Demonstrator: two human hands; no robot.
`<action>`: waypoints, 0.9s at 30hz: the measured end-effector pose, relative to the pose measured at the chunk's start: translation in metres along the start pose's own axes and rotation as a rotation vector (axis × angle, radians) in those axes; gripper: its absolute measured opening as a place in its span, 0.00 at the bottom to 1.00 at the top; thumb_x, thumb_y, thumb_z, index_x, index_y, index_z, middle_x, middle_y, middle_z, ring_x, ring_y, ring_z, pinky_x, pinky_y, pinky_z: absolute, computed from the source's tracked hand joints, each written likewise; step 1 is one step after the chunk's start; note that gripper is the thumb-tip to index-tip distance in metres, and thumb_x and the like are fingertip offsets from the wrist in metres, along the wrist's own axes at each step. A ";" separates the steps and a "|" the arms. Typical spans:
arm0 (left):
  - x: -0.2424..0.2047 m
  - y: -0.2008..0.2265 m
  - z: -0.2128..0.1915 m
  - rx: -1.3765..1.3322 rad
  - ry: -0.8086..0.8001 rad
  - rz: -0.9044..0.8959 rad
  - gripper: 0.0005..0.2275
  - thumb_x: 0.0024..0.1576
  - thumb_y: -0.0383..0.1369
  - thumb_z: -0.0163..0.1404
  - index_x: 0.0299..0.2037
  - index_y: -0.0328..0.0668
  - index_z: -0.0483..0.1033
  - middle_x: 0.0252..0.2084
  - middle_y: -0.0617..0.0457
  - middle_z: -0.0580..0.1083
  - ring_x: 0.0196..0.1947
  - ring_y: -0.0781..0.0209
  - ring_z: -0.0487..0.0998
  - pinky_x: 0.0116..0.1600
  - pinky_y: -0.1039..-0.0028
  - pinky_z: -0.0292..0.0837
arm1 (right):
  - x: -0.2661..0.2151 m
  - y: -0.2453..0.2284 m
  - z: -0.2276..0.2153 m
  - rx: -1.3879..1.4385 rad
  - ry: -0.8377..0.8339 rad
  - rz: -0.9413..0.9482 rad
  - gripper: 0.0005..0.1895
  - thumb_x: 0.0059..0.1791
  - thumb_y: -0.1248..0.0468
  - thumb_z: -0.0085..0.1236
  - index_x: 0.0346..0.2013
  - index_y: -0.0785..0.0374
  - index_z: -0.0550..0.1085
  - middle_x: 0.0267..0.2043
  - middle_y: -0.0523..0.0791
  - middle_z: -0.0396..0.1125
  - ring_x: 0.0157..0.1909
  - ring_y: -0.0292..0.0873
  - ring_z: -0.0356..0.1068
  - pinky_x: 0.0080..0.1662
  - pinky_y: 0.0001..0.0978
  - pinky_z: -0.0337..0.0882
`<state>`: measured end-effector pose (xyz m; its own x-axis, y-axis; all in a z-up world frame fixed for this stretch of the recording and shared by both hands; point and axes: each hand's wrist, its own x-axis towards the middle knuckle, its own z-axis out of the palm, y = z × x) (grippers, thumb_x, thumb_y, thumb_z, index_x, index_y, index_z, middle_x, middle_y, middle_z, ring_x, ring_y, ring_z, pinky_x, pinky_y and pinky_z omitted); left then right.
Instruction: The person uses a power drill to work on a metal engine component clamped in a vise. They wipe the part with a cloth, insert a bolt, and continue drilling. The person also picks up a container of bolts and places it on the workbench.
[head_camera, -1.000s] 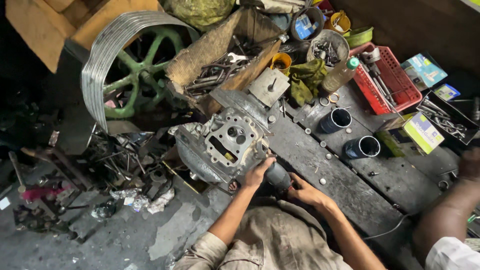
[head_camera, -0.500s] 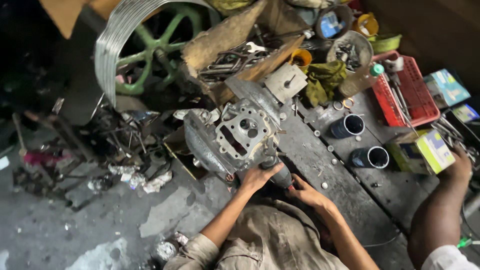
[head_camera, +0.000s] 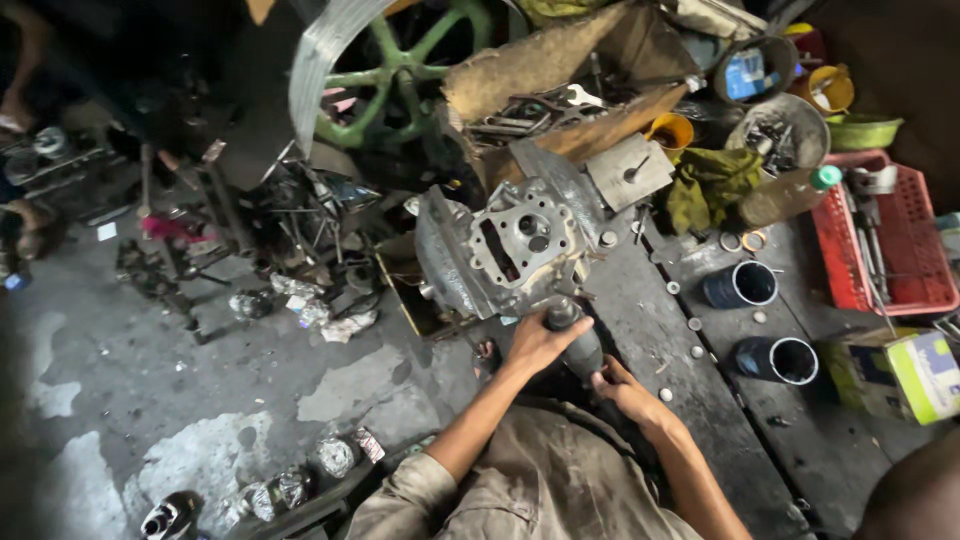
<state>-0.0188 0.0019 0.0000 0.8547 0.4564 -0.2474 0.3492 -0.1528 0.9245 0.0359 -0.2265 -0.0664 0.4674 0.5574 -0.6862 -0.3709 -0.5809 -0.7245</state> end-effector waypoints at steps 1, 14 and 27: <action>-0.003 0.000 0.002 -0.012 0.021 0.031 0.30 0.46 0.58 0.59 0.50 0.43 0.80 0.49 0.45 0.81 0.53 0.50 0.80 0.58 0.64 0.72 | 0.001 0.003 0.001 0.019 -0.005 0.007 0.26 0.54 0.55 0.53 0.62 0.66 0.68 0.48 0.47 0.65 0.51 0.45 0.63 0.55 0.39 0.64; -0.002 -0.002 0.001 0.016 -0.016 -0.055 0.34 0.45 0.61 0.58 0.52 0.42 0.80 0.52 0.43 0.79 0.55 0.47 0.78 0.60 0.62 0.69 | 0.009 0.010 0.005 0.003 0.060 -0.095 0.19 0.52 0.60 0.51 0.57 0.61 0.70 0.46 0.43 0.70 0.51 0.41 0.63 0.57 0.33 0.61; -0.008 -0.001 0.004 -0.067 -0.013 -0.054 0.30 0.46 0.58 0.58 0.48 0.41 0.80 0.47 0.44 0.81 0.50 0.49 0.82 0.57 0.64 0.73 | 0.005 0.015 0.010 -0.044 0.109 -0.130 0.21 0.53 0.59 0.52 0.60 0.63 0.68 0.48 0.44 0.65 0.53 0.41 0.61 0.57 0.33 0.60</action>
<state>-0.0243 -0.0049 -0.0002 0.8403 0.4510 -0.3010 0.3689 -0.0687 0.9269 0.0246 -0.2271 -0.0813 0.5940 0.5634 -0.5742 -0.2676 -0.5348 -0.8015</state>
